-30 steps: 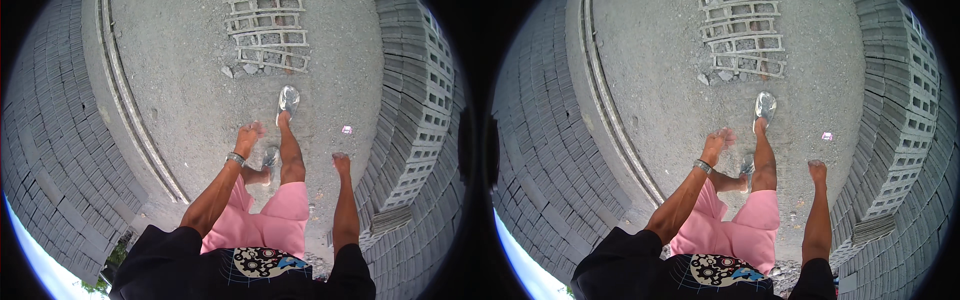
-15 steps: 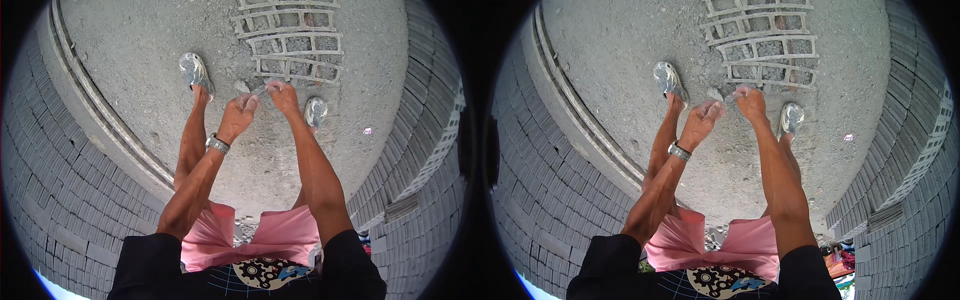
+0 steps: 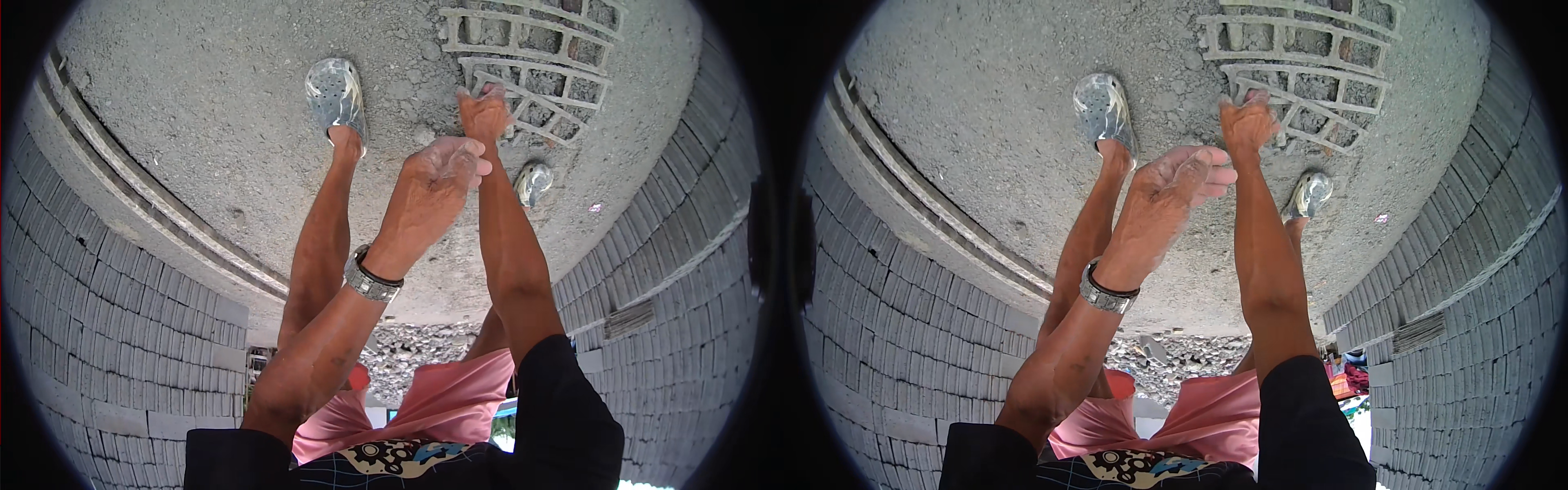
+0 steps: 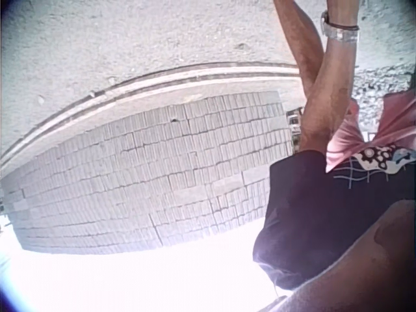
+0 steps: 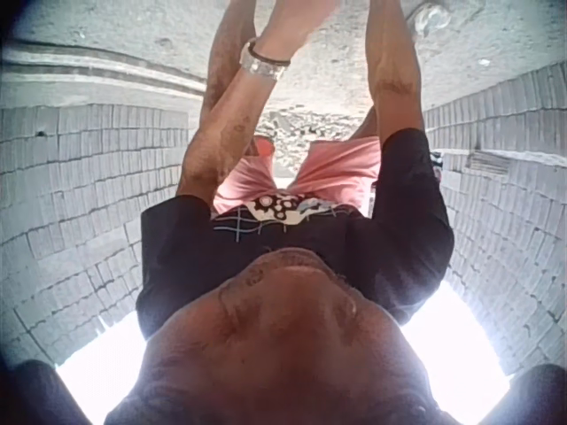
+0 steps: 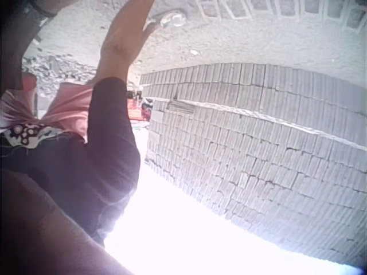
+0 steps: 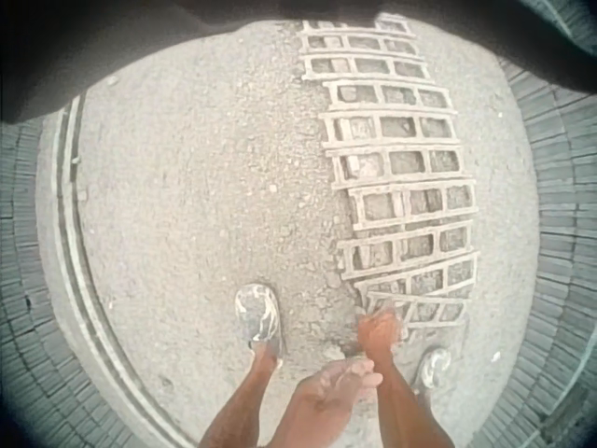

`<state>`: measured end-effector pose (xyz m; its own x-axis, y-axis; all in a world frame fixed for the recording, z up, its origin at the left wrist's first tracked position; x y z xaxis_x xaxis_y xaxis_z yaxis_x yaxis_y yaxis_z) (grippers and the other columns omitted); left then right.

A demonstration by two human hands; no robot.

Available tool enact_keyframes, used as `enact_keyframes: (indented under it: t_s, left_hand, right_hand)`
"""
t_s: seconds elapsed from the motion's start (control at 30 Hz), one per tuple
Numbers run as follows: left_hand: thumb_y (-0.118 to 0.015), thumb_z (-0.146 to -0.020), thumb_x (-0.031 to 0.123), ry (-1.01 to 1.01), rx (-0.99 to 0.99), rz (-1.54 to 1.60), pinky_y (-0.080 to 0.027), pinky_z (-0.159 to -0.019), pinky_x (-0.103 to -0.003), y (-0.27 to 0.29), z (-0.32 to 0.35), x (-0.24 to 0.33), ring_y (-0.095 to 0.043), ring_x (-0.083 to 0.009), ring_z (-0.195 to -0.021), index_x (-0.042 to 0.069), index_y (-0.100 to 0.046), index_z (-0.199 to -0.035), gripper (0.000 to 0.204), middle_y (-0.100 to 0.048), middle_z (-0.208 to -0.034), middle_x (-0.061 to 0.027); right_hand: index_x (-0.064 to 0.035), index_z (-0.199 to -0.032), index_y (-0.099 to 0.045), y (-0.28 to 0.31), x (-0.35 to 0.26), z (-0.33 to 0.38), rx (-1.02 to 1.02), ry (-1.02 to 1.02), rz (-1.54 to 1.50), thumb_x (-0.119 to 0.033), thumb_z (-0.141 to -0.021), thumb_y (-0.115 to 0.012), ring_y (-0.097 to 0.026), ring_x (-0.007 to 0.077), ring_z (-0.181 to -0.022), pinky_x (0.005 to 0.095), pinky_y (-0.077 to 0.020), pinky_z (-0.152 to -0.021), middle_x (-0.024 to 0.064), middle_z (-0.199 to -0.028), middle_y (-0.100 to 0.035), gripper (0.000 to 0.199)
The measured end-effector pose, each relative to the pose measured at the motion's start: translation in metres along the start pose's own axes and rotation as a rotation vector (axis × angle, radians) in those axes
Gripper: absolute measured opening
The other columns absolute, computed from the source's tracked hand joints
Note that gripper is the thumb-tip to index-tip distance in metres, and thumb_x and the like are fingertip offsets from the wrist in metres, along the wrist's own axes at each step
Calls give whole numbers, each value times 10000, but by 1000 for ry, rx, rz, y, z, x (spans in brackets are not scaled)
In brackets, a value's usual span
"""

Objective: The person picks up metal wire reinforcement spacers from the ground and places them onto stacks of concrete blocks.

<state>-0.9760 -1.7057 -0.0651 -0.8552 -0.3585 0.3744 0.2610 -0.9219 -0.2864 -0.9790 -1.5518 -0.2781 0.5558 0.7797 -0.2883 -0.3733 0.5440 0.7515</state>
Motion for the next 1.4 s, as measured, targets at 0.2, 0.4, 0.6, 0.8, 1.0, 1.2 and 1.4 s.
enact_keyframes:
  t_s: [0.2, 0.4, 0.6, 0.8, 1.0, 1.2, 1.4]
  left_hand:
    - [-506, -1005, 384, -18, 30, 112, -491, -873, -308, 2, -3, 20, -644, -175, -935, -17, -598, -1197, 454, -691, -1023, -144]
    - [-501, -1002, 405, -31, -24, 211, -491, -866, -314, 11, 3, 33, -645, -183, -941, -19, -598, -1194, 475, -692, -1026, -141]
    - [-479, -1009, 397, -33, 10, 211, -486, -865, -319, 16, -6, 49, -650, -188, -950, -10, -598, -1196, 464, -694, -1037, -145]
    - [-487, -1006, 383, 22, 62, 263, -480, -861, -309, 28, -14, 62, -648, -180, -929, 0, -601, -1191, 439, -693, -1049, -140]
    - [-500, -999, 384, -55, 79, 296, -474, -850, -291, 45, -18, 82, -645, -161, -924, 18, -609, -1188, 427, -699, -1033, -123]
    - [-511, -991, 395, -23, 101, 322, -475, -846, -290, 54, -19, 99, -645, -157, -923, 23, -613, -1181, 429, -702, -1022, -111]
    - [-518, -985, 406, -64, 113, 342, -478, -843, -287, 58, -26, 107, -642, -162, -928, 21, -619, -1177, 442, -701, -1024, -117]
  right_hand:
    - [-46, -1088, -644, -8, 9, -32, 114, -29, 353, -358, -713, -733, -560, 386, -1104, 545, -337, -958, 178, -1122, -643, 496]
    - [-14, -1125, -663, 7, -37, -18, 195, 126, 157, -381, -700, -720, -528, 429, -1121, 578, -329, -968, 243, -1195, -602, 564]
    - [-1, -1018, -688, -18, -75, -60, 298, 95, 136, -324, -672, -721, -537, 432, -1072, 575, -361, -909, 232, -1105, -602, 475]
    - [15, -912, -684, -16, -87, -74, 265, 8, 78, -307, -624, -769, -567, 405, -1017, 571, -381, -885, 241, -1046, -600, 440]
    - [81, -808, -674, 25, -135, -97, 406, 59, -64, -343, -633, -748, -582, 419, -983, 517, -414, -882, 258, -1002, -614, 465]
    - [45, -751, -705, 8, -153, -145, 434, -61, 32, -357, -665, -720, -604, 403, -963, 510, -423, -841, 247, -984, -633, 411]
    - [37, -786, -715, 36, -139, -147, 452, -6, 90, -380, -675, -746, -626, 386, -705, 475, -451, -627, 219, -730, -635, 432]
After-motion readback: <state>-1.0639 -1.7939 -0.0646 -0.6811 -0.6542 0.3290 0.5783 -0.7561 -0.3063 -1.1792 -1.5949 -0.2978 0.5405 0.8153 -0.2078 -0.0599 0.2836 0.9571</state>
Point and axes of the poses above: each hand's wrist, its own z-axis away from the middle knuckle, its own y-axis out of the back of the hand, x = y × z, the point moved 1 cm from there along -z, towards the middle knuckle
